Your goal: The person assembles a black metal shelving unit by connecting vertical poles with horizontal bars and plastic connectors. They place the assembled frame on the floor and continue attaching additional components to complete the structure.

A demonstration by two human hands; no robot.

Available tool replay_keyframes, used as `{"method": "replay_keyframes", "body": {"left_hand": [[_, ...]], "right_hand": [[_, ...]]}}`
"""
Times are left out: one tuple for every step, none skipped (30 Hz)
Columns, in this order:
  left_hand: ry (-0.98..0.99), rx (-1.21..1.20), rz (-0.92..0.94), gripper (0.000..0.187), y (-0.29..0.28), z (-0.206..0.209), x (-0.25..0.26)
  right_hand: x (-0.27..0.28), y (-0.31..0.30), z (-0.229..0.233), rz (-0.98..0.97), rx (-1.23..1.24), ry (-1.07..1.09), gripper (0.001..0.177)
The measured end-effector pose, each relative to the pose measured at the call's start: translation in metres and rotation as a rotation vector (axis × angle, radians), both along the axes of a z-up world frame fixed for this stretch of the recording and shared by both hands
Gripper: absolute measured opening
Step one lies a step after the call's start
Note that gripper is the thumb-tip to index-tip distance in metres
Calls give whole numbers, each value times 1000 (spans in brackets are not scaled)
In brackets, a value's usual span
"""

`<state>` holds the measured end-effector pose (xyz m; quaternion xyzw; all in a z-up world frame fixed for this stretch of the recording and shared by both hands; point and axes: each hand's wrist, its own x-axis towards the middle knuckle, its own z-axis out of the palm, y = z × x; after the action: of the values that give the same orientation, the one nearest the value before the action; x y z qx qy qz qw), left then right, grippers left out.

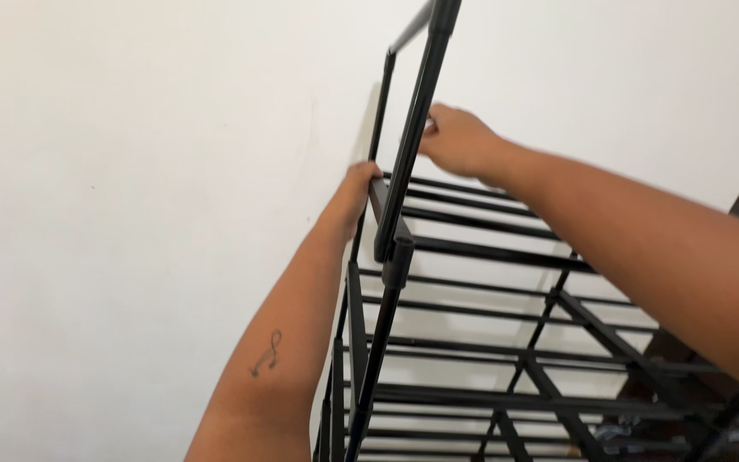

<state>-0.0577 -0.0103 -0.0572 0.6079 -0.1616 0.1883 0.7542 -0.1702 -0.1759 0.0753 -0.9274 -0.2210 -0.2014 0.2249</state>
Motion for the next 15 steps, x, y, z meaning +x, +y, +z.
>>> {"method": "replay_keyframes", "body": {"left_hand": [[-58, -24, -21, 55, -1, -4, 3], [-26, -45, -40, 54, -3, -8, 6], [-6, -65, -49, 54, -1, -5, 7], [14, -86, -58, 54, 0, -4, 6], [38, -80, -46, 54, 1, -2, 5], [62, -74, -34, 54, 2, 0, 4], [80, -64, -22, 54, 3, 4, 2], [117, -19, 2, 54, 6, 8, 2], [148, 23, 23, 55, 7, 10, 5], [179, 66, 44, 56, 8, 11, 10], [174, 85, 41, 55, 10, 10, 16], [170, 104, 39, 55, 11, 7, 24], [163, 121, 37, 54, 13, 8, 32], [107, 116, 43, 53, 14, 10, 41], [61, 114, 44, 51, 13, 10, 50]], "right_hand": [[10, 2, -4, 10, 8, 8, 54], [19, 3, -8, 43, 29, 47, 60], [27, 7, -7, 84, 51, 75, 68], [33, 12, -9, 126, 73, 103, 77], [39, 18, -12, 105, 60, 114, 79], [46, 27, -16, 85, 47, 126, 82], [52, 35, -16, 64, 38, 131, 85], [59, 40, -16, 41, 19, 120, 86], [67, 46, -15, 12, -4, 105, 88], [76, 49, -12, -16, -26, 89, 89], [85, 54, -12, -25, 71, 133, 89], [94, 59, -11, -33, 168, 177, 89], [102, 64, -7, -41, 263, 218, 90], [109, 69, -4, 21, 317, 190, 88], [117, 74, -4, 79, 374, 173, 87]]}}
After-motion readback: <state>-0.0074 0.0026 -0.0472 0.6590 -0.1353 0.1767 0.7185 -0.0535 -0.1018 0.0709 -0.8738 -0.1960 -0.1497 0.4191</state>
